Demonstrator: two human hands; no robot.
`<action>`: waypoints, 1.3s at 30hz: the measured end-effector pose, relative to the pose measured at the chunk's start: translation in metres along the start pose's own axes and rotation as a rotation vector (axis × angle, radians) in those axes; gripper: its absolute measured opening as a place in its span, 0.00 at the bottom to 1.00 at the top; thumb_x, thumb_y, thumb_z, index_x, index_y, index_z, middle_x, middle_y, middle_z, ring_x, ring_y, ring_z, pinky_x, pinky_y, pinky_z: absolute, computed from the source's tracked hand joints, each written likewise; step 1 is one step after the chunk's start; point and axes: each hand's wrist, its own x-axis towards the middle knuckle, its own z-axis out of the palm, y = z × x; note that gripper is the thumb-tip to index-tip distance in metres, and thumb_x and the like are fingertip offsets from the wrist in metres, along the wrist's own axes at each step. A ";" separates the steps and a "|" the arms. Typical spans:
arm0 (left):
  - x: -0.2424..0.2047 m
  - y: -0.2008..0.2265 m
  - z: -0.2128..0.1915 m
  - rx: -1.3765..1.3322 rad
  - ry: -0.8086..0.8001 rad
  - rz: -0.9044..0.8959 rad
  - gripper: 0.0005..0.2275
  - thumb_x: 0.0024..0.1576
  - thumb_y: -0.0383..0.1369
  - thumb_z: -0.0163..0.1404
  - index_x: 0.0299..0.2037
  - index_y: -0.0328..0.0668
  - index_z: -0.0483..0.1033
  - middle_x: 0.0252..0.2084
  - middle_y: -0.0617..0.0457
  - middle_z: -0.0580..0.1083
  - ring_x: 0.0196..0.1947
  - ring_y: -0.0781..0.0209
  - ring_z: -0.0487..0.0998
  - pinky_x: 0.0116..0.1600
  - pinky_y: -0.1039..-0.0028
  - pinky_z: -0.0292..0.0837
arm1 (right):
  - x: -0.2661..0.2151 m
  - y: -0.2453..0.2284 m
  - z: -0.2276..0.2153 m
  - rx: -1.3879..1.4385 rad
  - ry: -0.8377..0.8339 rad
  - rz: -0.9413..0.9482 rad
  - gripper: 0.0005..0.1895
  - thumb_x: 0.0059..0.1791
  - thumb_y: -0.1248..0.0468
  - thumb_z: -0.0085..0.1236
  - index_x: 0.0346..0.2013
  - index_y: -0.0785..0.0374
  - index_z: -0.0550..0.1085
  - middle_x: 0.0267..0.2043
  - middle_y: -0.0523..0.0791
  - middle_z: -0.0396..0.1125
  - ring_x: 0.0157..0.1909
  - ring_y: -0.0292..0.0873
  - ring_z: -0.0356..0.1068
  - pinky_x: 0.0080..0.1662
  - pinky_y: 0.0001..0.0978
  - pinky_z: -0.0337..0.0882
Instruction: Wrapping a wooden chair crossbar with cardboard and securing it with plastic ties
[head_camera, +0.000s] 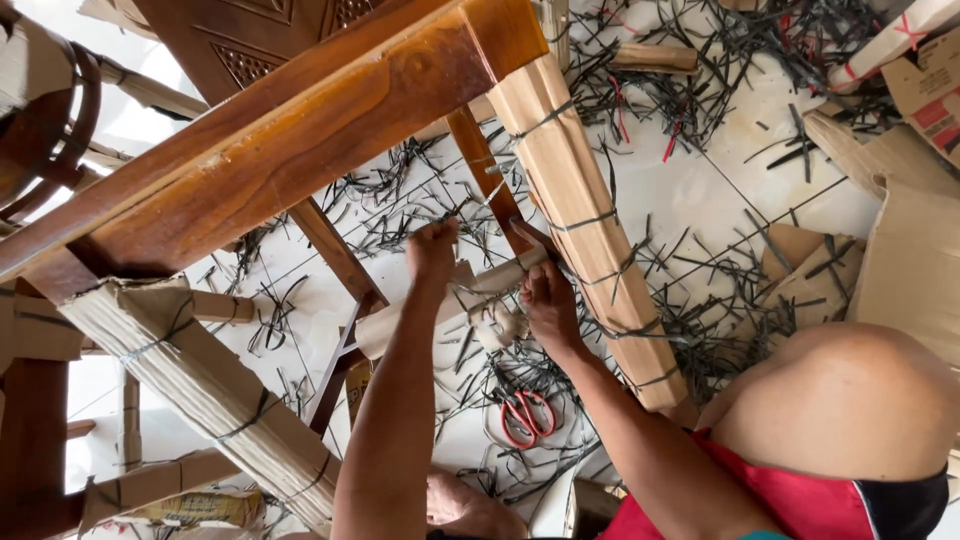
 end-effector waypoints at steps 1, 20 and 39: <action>-0.006 -0.007 -0.005 0.002 0.002 -0.004 0.14 0.57 0.53 0.55 0.32 0.55 0.82 0.26 0.58 0.76 0.27 0.55 0.78 0.35 0.67 0.68 | -0.001 0.004 -0.001 0.002 -0.003 0.004 0.16 0.60 0.63 0.38 0.28 0.60 0.63 0.23 0.43 0.58 0.29 0.37 0.61 0.33 0.29 0.68; -0.101 0.064 -0.012 0.525 -0.378 0.833 0.10 0.58 0.36 0.56 0.48 0.47 0.77 0.37 0.52 0.75 0.41 0.49 0.80 0.45 0.57 0.79 | 0.002 0.018 -0.001 0.140 0.014 0.083 0.15 0.60 0.61 0.38 0.30 0.56 0.64 0.27 0.37 0.62 0.30 0.29 0.62 0.32 0.17 0.66; -0.081 0.053 0.021 -0.072 -0.519 -0.045 0.15 0.56 0.36 0.50 0.44 0.32 0.81 0.30 0.41 0.75 0.28 0.50 0.77 0.30 0.65 0.69 | 0.005 0.020 0.000 0.100 0.074 0.144 0.17 0.61 0.58 0.38 0.30 0.57 0.66 0.28 0.39 0.69 0.30 0.31 0.72 0.33 0.20 0.76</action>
